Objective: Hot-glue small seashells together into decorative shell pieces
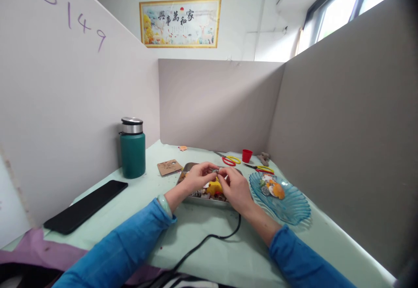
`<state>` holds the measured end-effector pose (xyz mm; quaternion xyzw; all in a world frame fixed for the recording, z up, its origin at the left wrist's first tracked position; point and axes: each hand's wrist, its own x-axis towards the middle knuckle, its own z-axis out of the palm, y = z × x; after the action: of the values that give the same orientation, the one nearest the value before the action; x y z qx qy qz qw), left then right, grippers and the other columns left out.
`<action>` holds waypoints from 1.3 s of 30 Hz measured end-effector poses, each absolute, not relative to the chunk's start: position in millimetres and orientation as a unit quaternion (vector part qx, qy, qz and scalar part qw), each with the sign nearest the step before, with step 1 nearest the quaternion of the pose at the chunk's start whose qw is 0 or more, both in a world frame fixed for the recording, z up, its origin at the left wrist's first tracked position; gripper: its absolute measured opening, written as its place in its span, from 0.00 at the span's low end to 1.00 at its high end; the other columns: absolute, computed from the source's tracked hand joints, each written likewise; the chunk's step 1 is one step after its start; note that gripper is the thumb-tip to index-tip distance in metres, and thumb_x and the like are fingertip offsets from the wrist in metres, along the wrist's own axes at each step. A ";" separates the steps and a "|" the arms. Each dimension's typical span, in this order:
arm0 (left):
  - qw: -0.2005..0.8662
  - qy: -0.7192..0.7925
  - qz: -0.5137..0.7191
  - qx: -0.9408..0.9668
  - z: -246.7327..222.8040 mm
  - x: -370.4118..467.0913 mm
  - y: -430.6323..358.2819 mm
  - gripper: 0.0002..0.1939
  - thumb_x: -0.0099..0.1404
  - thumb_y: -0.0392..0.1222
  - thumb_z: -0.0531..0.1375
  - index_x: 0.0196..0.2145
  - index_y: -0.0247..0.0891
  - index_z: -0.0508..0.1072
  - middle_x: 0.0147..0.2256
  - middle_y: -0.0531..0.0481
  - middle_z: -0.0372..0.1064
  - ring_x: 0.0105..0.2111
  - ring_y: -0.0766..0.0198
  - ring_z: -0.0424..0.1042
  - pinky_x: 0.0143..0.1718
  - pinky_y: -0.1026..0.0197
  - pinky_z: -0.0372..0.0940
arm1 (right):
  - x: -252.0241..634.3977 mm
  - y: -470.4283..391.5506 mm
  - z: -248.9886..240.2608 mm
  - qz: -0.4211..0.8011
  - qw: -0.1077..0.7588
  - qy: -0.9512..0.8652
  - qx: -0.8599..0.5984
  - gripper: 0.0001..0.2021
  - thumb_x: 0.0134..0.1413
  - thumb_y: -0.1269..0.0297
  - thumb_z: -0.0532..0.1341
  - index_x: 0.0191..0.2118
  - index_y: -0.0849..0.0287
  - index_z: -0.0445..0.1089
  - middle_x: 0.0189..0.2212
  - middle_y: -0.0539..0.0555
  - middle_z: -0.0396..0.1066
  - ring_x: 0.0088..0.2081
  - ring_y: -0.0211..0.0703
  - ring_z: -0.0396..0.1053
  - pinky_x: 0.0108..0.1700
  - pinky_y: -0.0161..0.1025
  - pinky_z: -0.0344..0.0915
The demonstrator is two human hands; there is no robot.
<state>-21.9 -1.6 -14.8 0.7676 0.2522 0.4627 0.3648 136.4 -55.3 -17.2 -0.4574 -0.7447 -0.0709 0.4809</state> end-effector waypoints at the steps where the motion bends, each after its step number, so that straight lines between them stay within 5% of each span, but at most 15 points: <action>1: 0.367 0.255 0.462 0.766 -14.5 -22.2 -1.6 0.19 0.55 0.49 0.60 0.41 0.32 0.71 0.30 0.47 0.71 0.30 0.65 0.69 0.32 0.64 0.63 | 136.5 -55.1 -17.5 -0.070 0.481 -0.745 -0.457 0.04 0.56 0.66 0.54 0.34 0.58 0.65 0.32 0.51 0.68 0.29 0.37 0.64 0.33 0.34 0.57; 39: 0.315 0.287 0.440 0.790 -14.5 -21.0 -4.4 0.18 0.59 0.51 0.56 0.39 0.33 0.71 0.27 0.48 0.71 0.26 0.66 0.70 0.27 0.66 0.63 | 135.8 -57.2 -16.3 -0.080 0.465 -0.751 -0.461 0.05 0.55 0.68 0.52 0.33 0.58 0.65 0.31 0.52 0.68 0.30 0.39 0.65 0.33 0.34 0.58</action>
<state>-21.0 -4.4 -14.5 0.7902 0.2868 0.4404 0.3153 135.8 -57.2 -16.3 -0.4610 -0.7512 -0.0803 0.4655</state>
